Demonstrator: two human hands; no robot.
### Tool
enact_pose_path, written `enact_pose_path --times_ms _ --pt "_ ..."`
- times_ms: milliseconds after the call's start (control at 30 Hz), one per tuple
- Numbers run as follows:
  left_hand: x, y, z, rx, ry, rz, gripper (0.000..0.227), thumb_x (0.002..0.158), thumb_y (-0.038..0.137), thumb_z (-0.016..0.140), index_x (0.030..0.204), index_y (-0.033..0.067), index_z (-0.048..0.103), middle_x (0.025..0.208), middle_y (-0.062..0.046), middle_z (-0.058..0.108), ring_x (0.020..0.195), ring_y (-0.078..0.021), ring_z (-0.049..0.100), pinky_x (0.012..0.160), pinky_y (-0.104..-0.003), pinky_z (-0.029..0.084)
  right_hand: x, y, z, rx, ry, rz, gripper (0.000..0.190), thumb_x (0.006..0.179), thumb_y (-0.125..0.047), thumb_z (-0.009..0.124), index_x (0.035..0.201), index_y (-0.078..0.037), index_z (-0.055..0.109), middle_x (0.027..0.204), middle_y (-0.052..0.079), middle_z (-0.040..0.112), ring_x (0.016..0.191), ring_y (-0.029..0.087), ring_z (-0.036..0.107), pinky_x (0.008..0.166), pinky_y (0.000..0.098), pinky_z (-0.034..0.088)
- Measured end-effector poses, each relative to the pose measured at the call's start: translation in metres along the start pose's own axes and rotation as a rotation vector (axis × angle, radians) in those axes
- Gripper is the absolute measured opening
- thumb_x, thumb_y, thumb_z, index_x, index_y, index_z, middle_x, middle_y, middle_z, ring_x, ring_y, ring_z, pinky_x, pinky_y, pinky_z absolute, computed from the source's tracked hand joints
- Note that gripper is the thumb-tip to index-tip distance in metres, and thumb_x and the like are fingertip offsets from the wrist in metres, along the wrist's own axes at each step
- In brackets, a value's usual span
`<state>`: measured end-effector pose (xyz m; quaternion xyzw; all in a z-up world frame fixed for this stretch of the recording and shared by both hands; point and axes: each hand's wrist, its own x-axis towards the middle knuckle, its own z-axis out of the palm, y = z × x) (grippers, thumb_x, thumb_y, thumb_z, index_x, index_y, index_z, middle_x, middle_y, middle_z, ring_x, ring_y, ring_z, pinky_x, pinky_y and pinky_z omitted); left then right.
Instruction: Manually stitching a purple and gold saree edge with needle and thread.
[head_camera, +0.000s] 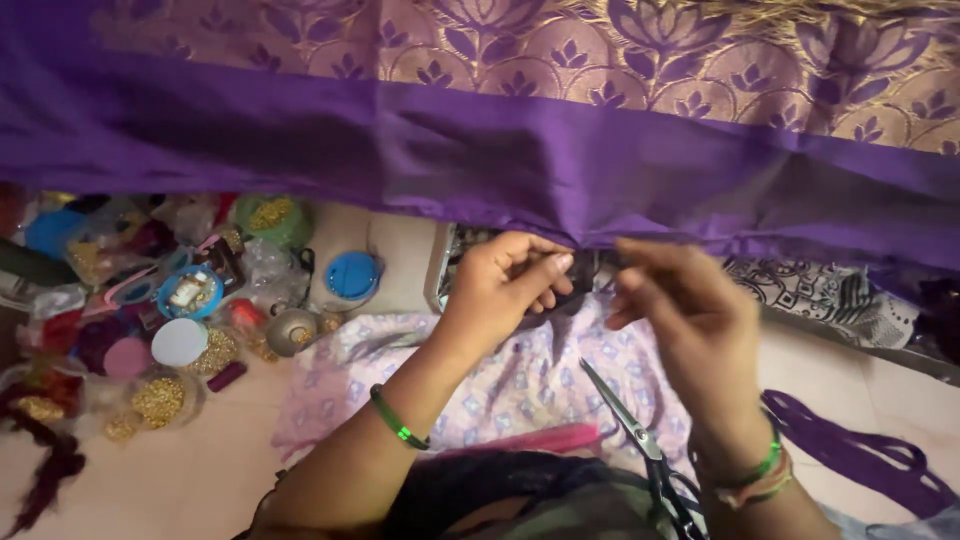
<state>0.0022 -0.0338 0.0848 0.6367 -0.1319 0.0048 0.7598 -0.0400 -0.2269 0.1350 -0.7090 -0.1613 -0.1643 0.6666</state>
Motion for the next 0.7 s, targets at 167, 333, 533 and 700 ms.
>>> enact_pose_path --times_ms 167,333,533,700 --pt "-0.003 0.007 0.001 -0.024 -0.014 -0.041 0.016 0.099 0.013 0.067 0.108 0.0007 0.071 0.082 -0.004 0.075 0.064 -0.0048 0.062 0.059 -0.02 0.05 0.004 0.018 0.015 -0.04 -0.128 0.212 0.036 0.09 0.007 0.066 0.122 0.002 0.05 0.092 0.012 0.067 0.075 0.017 0.07 0.061 0.0307 0.062" --pt "-0.005 0.008 0.001 0.005 0.018 -0.03 0.015 0.098 0.013 0.069 0.106 0.0005 0.072 0.081 -0.004 0.074 0.063 -0.0051 0.062 0.058 -0.02 0.05 -0.005 0.022 0.024 -0.021 -0.043 0.1 0.033 0.094 0.006 0.066 0.121 0.002 0.047 0.095 0.01 0.067 0.078 0.016 0.072 0.067 0.0295 0.064" --pt "-0.005 0.004 0.002 0.013 0.023 -0.032 0.016 0.098 0.014 0.068 0.105 0.0009 0.072 0.08 -0.003 0.074 0.063 -0.0048 0.062 0.058 -0.02 0.051 -0.02 0.013 0.026 -0.017 0.057 0.046 0.032 0.097 0.006 0.063 0.128 0.004 0.057 0.099 0.008 0.065 0.085 0.015 0.069 0.077 0.0285 0.062" --pt "-0.003 0.002 0.004 -0.001 0.023 -0.021 0.016 0.099 0.014 0.069 0.105 0.0002 0.072 0.08 -0.004 0.073 0.063 -0.005 0.062 0.058 -0.021 0.051 -0.021 0.003 0.017 -0.039 0.086 -0.002 0.023 0.1 0.005 0.061 0.123 0.004 0.061 0.1 0.007 0.065 0.085 0.014 0.069 0.077 0.028 0.061"
